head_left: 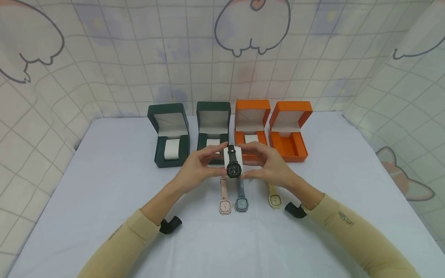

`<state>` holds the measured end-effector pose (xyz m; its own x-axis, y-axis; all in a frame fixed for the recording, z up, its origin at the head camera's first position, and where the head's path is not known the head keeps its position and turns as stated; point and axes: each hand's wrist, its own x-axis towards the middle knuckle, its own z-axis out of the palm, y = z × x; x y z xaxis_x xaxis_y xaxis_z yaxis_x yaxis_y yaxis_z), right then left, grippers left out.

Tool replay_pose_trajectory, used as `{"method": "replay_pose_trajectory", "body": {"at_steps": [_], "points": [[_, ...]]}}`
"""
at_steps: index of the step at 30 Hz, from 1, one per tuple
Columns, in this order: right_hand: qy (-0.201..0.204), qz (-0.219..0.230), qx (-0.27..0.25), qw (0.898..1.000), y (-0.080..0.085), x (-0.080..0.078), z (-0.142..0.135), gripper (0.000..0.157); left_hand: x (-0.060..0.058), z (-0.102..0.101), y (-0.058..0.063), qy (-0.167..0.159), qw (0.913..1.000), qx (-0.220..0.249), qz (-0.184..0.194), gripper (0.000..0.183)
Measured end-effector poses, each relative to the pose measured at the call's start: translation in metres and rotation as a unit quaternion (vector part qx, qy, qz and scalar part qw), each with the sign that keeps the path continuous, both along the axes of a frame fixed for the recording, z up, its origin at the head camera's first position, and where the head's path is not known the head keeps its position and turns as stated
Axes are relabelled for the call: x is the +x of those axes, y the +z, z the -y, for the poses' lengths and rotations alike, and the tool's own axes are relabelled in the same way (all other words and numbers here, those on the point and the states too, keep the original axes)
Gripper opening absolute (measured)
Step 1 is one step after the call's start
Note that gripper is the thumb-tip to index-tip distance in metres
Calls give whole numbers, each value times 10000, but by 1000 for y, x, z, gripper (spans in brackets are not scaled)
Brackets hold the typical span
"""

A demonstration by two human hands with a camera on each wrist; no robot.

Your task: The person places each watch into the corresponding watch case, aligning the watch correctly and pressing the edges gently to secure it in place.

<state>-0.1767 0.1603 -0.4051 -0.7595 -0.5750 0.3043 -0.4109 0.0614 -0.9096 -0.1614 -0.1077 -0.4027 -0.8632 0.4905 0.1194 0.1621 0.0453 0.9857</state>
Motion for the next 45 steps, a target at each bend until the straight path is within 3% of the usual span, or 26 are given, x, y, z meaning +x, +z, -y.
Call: {"method": "replay_pose_trajectory", "body": {"at_steps": [8, 12, 16, 19, 35, 45], "points": [[-218, 203, 320, 9990, -3, 1, -1, 79, 2, -3, -4, -205, 9997, 89, -120, 75], [-239, 318, 383, 9985, -4, 0, -1, 78, 5, -7, -4, -203, 9980, 181, -569, 76], [-274, 307, 416, 9983, -5, -1, -2, 77, 9, -11, -4, 62, 9936, -47, -1127, 73], [-279, 331, 420, 9982, -6, -1, -2, 76, 11, -13, -5, 217, 9906, -243, -1329, 68], [-119, 446, 515, 9976, -3, -1, 2, 77, 12, -15, -11, 270, 9863, -391, -1580, 56], [-221, 491, 575, 9969, -5, -1, 4, 76, 13, -17, -13, 391, 9788, -503, -1947, 54]]}}
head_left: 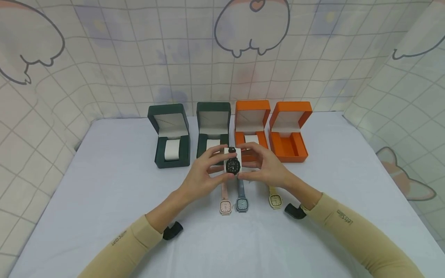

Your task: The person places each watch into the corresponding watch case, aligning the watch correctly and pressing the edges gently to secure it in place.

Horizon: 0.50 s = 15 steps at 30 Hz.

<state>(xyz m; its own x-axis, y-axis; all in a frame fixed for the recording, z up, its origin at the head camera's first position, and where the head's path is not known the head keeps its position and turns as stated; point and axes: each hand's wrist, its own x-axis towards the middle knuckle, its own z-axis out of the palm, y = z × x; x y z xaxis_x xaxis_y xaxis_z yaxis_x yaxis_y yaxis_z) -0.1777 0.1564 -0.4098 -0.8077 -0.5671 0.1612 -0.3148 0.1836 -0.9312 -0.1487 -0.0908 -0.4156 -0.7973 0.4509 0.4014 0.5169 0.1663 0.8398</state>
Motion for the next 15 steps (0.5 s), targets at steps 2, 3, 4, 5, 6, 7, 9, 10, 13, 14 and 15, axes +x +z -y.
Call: {"method": "replay_pose_trajectory", "body": {"at_steps": [2, 3, 4, 5, 6, 7, 9, 10, 13, 14, 15], "points": [[-25, -22, -15, 10000, -1, 0, 1, 76, 0, 0, 0, 12, 10000, -29, -49, 54], [-34, -28, -21, 10000, -1, 0, 1, 76, 0, 0, 0, 12, 10000, -40, -55, 54], [-45, -42, -21, 10000, -2, 0, 1, 75, 0, 0, 0, 15, 10000, -56, -67, 54], [-45, -51, -30, 10000, -2, 0, 2, 76, 0, 0, 1, 30, 9999, -91, -77, 54], [-49, -66, -34, 10000, -2, 0, 2, 76, 0, 0, 1, 31, 9999, -107, -81, 54], [-49, -81, -36, 9999, -3, 0, 3, 76, 0, 1, 1, 36, 9999, -124, -71, 54], [-42, -103, -45, 9999, -3, 0, 4, 76, 0, 1, 2, 65, 9998, -160, -47, 54], [-37, -121, -48, 9999, -3, 0, 4, 77, 0, 1, 2, 75, 9998, -176, -29, 55], [-41, -166, -53, 9998, -3, 1, 6, 77, 0, 2, 4, 159, 9995, -284, 28, 55], [-55, -183, -47, 9998, -4, 2, 6, 77, 0, 2, 4, 190, 9993, -324, 57, 55], [-66, -212, -39, 9997, -4, 2, 7, 77, 0, 2, 4, 210, 9991, -346, 89, 55]]}}
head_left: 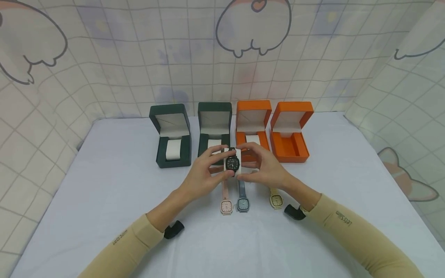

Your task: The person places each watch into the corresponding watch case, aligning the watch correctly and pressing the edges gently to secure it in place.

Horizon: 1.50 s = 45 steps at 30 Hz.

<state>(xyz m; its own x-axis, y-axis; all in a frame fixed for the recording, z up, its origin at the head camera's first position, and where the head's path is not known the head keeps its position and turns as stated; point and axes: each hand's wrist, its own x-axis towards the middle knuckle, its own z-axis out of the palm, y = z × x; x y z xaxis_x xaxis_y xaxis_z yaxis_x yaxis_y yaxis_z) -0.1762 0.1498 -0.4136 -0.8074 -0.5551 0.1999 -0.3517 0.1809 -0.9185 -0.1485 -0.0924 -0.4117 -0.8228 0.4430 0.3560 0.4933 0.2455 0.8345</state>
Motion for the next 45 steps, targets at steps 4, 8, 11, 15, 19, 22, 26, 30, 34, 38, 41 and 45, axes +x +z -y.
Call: {"method": "replay_pose_trajectory", "body": {"at_steps": [4, 8, 11, 15, 19, 22, 26, 30, 34, 38, 41, 45], "points": [[-71, -120, 108, 9998, -1, 0, 1, 78, -1, -1, 0, 91, 9997, -43, 227, 55], [-96, -252, 208, 9994, -2, -1, 1, 78, -2, -1, -1, 146, 9987, 39, 492, 55], [-48, -306, 217, 9993, -2, -2, 0, 79, -3, -2, -1, 184, 9977, 85, 653, 56], [59, -360, 182, 9992, -1, -3, 0, 79, -3, -3, 0, 240, 9964, 60, 808, 56], [93, -394, 212, 9990, -2, -4, 0, 79, -3, -3, 1, 309, 9955, 15, 899, 56], [84, -392, 269, 9988, -2, -5, 0, 78, -4, -2, 1, 371, 9951, -25, 911, 56], [45, -415, 355, 9985, -2, -6, 1, 79, -4, -3, 1, 426, 9948, -38, 927, 55], [-32, -418, 453, 9981, -1, -7, 1, 80, -5, -4, -1, 512, 9940, -30, 969, 55], [-42, -400, 448, 9982, -1, -9, 2, 80, -5, -5, -1, 625, 9932, -148, 970, 55], [-32, -399, 423, 9983, -3, -10, 3, 80, -6, -5, -1, 723, 9925, -306, 939, 55], [-75, -439, 451, 9980, -3, -11, 3, 81, -7, -5, 0, 764, 9925, -362, 887, 56], [-166, -483, 505, 9974, -2, -11, 5, 81, -7, -5, 2, 758, 9926, -363, 873, 57]]}}
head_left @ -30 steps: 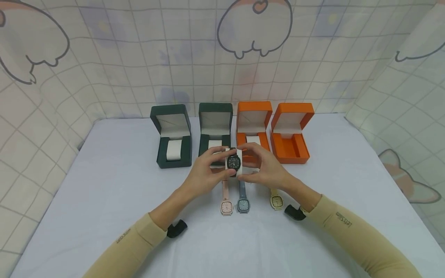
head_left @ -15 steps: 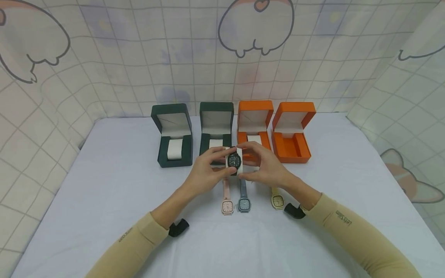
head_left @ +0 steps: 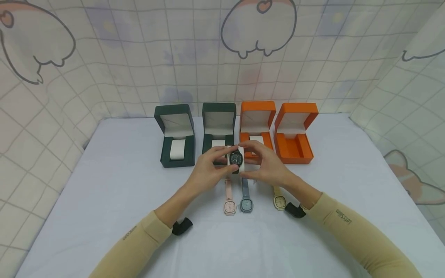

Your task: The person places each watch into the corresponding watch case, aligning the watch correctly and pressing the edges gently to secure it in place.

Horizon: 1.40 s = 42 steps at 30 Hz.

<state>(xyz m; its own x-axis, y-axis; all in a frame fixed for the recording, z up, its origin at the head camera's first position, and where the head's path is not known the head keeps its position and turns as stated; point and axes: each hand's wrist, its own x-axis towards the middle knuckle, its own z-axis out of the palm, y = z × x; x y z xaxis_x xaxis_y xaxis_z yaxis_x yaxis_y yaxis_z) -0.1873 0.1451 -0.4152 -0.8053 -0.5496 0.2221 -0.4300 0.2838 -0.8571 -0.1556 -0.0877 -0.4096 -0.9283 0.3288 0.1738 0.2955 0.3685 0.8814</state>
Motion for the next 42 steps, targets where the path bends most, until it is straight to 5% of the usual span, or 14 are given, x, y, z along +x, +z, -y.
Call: {"method": "replay_pose_trajectory", "body": {"at_steps": [42], "points": [[-111, 96, 77, 9999, 1, 1, 4, 80, -4, 3, 0, -36, 9998, 87, 171, 57]]}}
